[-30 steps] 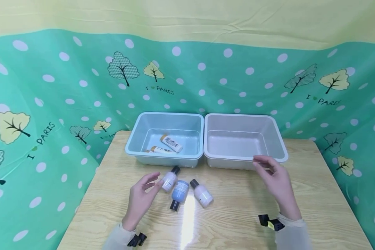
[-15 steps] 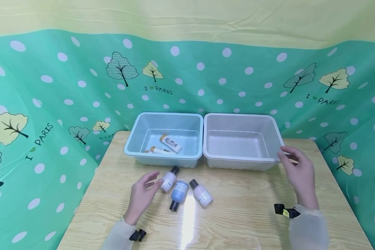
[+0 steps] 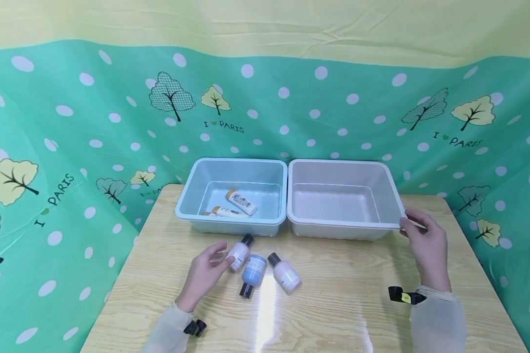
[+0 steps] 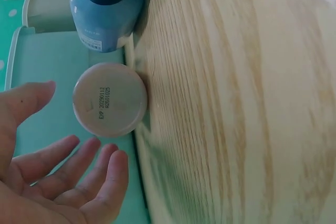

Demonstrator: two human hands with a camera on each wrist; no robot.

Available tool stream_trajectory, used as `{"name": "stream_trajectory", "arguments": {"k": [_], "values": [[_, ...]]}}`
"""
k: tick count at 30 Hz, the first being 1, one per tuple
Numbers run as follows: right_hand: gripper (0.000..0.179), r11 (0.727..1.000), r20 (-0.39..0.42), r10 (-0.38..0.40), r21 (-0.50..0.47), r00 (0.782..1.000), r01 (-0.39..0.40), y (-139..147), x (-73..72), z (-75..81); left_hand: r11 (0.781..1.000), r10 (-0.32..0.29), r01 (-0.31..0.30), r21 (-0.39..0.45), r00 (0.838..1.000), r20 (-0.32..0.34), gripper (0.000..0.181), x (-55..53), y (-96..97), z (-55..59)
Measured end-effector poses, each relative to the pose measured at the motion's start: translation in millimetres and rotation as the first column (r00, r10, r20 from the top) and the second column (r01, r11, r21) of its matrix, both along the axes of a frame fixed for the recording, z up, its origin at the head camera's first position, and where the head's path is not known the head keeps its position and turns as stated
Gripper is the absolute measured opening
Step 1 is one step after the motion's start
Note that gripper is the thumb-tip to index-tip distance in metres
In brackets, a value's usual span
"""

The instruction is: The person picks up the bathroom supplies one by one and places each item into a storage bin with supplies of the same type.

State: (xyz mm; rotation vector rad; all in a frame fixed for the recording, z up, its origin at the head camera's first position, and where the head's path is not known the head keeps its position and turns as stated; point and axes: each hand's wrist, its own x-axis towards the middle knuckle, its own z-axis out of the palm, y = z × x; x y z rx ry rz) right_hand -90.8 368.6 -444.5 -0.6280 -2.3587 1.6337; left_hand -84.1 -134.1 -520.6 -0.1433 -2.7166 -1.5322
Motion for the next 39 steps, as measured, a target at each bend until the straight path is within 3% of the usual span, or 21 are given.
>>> {"name": "stream_trajectory", "arguments": {"k": [3, 6, 12, 20, 28, 39], "values": [[0.048, 0.989, -0.065, -0.007, -0.148, 0.998, -0.002, 3, -0.3, -4.5, 1.0, -0.016, 0.016, -0.003, 1.0, 0.021, 0.054, -1.9, 0.5, 0.1], [0.05, 0.949, -0.111, -0.02, -0.313, 0.994, -0.016, 6, 0.3, -8.5, 1.0, -0.025, 0.026, -0.012, 0.998, 0.053, 0.054, -4.3, 1.8, 0.2], [0.059, 0.879, -0.1, -0.039, -0.476, 0.994, -0.014, 9, 1.7, -12.3, 0.999, -0.042, 0.045, -0.024, 0.992, 0.117, 0.058, -8.8, 1.4, -4.9], [0.055, 0.822, -0.1, -0.062, -0.57, 0.993, -0.006, 11, 3.2, -13.1, 1.0, -0.023, 0.027, -0.014, 0.977, 0.21, 0.063, -12.0, 0.4, -10.7], [0.052, 0.785, -0.107, -0.091, -0.62, 0.99, 0.005, 12, 3.1, -17.4, 0.998, -0.054, 0.057, -0.006, 0.974, 0.218, 0.059, -10.5, 0.0, -9.6], [0.053, 0.789, -0.097, -0.103, -0.614, 0.99, 0.022, 10, 2.3, -17.4, 0.999, -0.03, 0.018, 0.051, 0.969, 0.244, 0.054, -11.9, -1.0, -11.9]]}}
